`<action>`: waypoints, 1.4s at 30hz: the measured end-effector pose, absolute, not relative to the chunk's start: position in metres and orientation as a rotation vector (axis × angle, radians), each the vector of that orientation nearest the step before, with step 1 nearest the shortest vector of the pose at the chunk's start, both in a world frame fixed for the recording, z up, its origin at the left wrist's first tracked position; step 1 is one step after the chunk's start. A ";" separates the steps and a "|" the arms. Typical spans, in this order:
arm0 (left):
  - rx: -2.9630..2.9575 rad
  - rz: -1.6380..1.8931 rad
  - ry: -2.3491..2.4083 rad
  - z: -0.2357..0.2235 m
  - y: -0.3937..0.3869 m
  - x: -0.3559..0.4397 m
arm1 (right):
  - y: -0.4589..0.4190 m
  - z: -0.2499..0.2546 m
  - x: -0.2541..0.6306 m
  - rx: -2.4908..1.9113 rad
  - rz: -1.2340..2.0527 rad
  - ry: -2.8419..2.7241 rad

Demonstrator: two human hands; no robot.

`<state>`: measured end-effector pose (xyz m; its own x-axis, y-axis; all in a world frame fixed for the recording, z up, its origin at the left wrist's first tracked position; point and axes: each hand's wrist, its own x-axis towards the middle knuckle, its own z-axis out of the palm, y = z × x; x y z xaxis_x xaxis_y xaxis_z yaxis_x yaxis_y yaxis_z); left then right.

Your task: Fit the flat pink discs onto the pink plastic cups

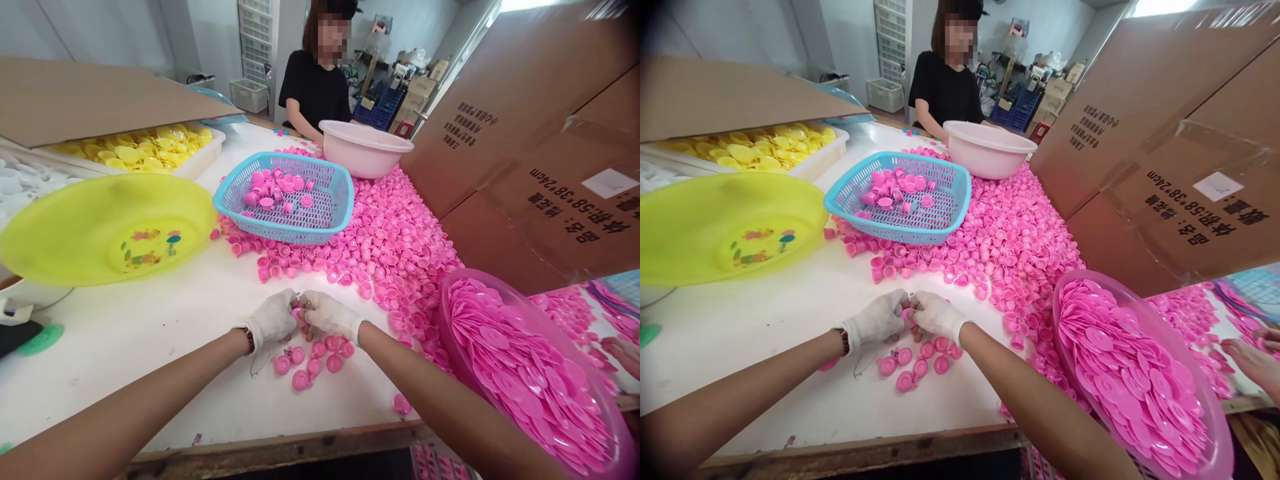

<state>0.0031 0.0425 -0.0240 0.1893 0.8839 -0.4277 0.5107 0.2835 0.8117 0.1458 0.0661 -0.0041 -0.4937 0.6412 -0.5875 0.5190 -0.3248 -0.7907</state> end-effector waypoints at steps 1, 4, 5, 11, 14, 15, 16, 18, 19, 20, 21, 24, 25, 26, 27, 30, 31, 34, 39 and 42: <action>1.414 0.436 1.473 -0.021 0.042 0.002 | 0.066 -0.003 0.144 -1.544 1.928 -1.801; 1.553 0.470 1.481 -0.010 0.035 -0.013 | 0.069 0.006 0.140 -1.513 1.830 -1.868; 1.590 0.478 1.493 -0.007 0.030 -0.022 | 0.072 0.011 0.140 -1.489 1.791 -1.869; 1.859 0.186 1.750 -0.002 -0.013 -0.093 | 0.093 0.044 0.168 -1.095 1.462 -1.609; 1.900 0.084 1.744 -0.011 -0.032 -0.108 | 0.092 0.032 0.199 -1.416 1.260 -1.982; 1.899 0.095 1.759 -0.015 -0.035 -0.107 | 0.089 0.024 0.208 -1.545 1.140 -2.097; 1.893 0.126 1.783 -0.018 -0.037 -0.105 | 0.086 0.015 0.214 -1.597 1.080 -2.150; 1.859 0.226 1.824 -0.021 -0.038 -0.097 | 0.078 -0.002 0.219 -1.639 1.006 -2.201; 1.833 0.292 1.825 -0.020 -0.036 -0.092 | 0.074 -0.008 0.217 -1.625 1.003 -2.212; 1.790 0.368 1.808 -0.019 -0.034 -0.087 | 0.071 -0.012 0.212 -1.608 1.001 -2.230; 1.712 0.450 1.770 -0.016 -0.031 -0.082 | 0.068 -0.014 0.205 -1.582 1.003 -2.250; 1.386 0.641 1.589 -0.005 -0.020 -0.067 | 0.062 -0.005 0.174 -1.517 0.968 -2.270; 1.286 0.690 1.531 0.000 -0.015 -0.061 | 0.060 0.001 0.164 -1.494 0.972 -2.255; 1.207 0.739 1.480 0.005 -0.010 -0.054 | 0.058 0.009 0.155 -1.467 0.999 -2.226; 1.155 0.787 1.432 0.009 -0.005 -0.048 | 0.058 0.016 0.148 -1.411 1.089 -2.187; 1.069 0.906 1.284 0.021 0.012 -0.027 | 0.061 0.030 0.139 -1.194 1.468 -2.058; 1.070 0.906 1.262 0.022 0.017 -0.020 | 0.064 0.030 0.141 -1.182 1.549 -2.010; 1.080 0.840 1.281 0.018 0.032 -0.004 | 0.072 0.022 0.152 -1.345 1.642 -1.890; 1.067 0.693 1.353 -0.009 0.045 0.009 | 0.078 -0.008 0.163 -1.559 1.683 -1.790; 1.026 0.602 1.346 -0.023 0.049 0.010 | 0.080 -0.019 0.164 -1.560 1.786 -1.740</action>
